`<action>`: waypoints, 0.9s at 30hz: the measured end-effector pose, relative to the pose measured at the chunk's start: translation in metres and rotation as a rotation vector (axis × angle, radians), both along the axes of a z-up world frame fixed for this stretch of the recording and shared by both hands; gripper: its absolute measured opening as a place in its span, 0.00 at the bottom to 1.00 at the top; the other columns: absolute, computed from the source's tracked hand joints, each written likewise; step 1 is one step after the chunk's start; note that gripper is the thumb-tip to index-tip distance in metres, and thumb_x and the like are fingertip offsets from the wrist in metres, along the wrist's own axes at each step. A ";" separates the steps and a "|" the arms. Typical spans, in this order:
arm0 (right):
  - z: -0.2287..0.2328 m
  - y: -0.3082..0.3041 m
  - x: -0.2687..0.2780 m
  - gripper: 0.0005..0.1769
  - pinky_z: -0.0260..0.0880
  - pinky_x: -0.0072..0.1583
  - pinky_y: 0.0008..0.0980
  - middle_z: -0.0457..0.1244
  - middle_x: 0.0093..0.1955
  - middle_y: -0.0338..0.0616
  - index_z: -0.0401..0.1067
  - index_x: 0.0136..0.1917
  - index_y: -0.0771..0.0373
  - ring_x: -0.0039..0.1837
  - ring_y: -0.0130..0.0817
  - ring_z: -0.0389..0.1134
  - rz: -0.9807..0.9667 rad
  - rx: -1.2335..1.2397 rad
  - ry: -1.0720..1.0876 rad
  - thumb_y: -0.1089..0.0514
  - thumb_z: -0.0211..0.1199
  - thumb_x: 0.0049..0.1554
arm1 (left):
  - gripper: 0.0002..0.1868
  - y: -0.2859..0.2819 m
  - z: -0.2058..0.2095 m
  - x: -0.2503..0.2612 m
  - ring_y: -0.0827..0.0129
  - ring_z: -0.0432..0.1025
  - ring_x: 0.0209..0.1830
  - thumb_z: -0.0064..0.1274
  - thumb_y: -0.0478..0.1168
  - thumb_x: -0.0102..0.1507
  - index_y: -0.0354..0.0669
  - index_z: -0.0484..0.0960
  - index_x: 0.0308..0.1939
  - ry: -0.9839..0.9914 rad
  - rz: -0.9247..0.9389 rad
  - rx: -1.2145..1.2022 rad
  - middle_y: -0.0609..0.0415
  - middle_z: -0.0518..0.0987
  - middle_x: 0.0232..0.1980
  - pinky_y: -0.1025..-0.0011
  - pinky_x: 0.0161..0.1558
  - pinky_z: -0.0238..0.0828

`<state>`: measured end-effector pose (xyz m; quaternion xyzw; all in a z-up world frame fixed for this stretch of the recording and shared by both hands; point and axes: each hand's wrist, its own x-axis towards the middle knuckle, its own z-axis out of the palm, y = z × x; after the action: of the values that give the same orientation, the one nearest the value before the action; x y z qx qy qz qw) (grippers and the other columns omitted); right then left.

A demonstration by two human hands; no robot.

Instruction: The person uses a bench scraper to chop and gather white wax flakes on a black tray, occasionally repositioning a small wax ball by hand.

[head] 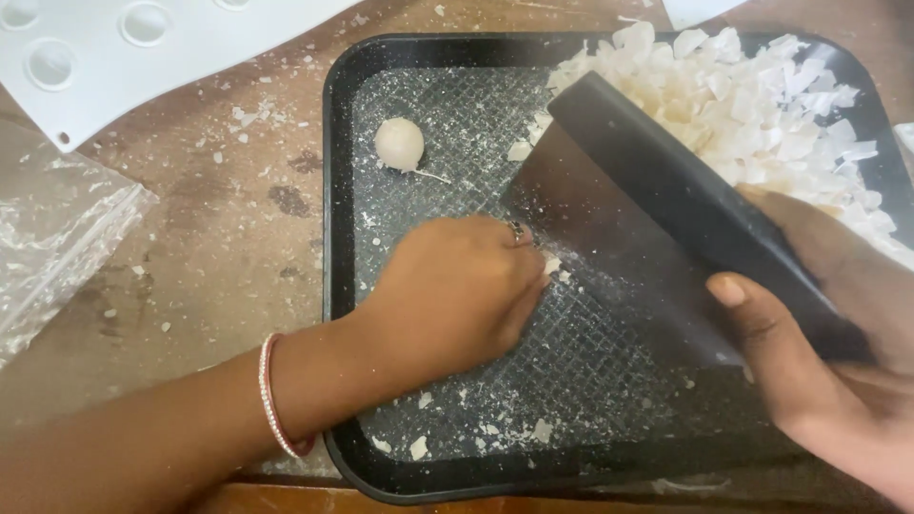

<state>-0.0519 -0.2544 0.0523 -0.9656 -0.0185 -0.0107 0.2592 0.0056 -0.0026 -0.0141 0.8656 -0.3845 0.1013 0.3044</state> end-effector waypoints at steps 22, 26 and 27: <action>-0.039 -0.033 0.030 0.24 0.72 0.55 0.34 0.66 0.55 0.53 0.65 0.73 0.71 0.52 0.33 0.69 0.076 0.055 -0.247 0.53 0.56 0.70 | 0.11 0.004 0.006 -0.002 0.56 0.73 0.25 0.55 0.41 0.61 0.39 0.79 0.27 -0.043 0.067 -0.003 0.48 0.76 0.26 0.56 0.28 0.70; -0.010 0.002 0.018 0.26 0.72 0.56 0.34 0.66 0.56 0.51 0.63 0.74 0.68 0.54 0.32 0.71 -0.009 0.130 -0.185 0.51 0.55 0.69 | 0.12 0.005 0.004 -0.002 0.56 0.73 0.27 0.56 0.42 0.63 0.40 0.79 0.27 -0.092 0.085 -0.027 0.48 0.76 0.27 0.56 0.30 0.70; -0.005 0.009 0.018 0.26 0.72 0.56 0.34 0.66 0.56 0.51 0.63 0.74 0.68 0.54 0.32 0.71 -0.009 0.132 -0.186 0.51 0.55 0.69 | 0.12 0.006 0.004 -0.002 0.56 0.73 0.27 0.56 0.42 0.63 0.40 0.79 0.27 -0.094 0.085 -0.025 0.48 0.76 0.27 0.56 0.30 0.70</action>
<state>-0.0340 -0.2453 0.0473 -0.9413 -0.0374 -0.1028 0.3193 0.0039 0.0030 -0.0105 0.8716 -0.3600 0.1595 0.2921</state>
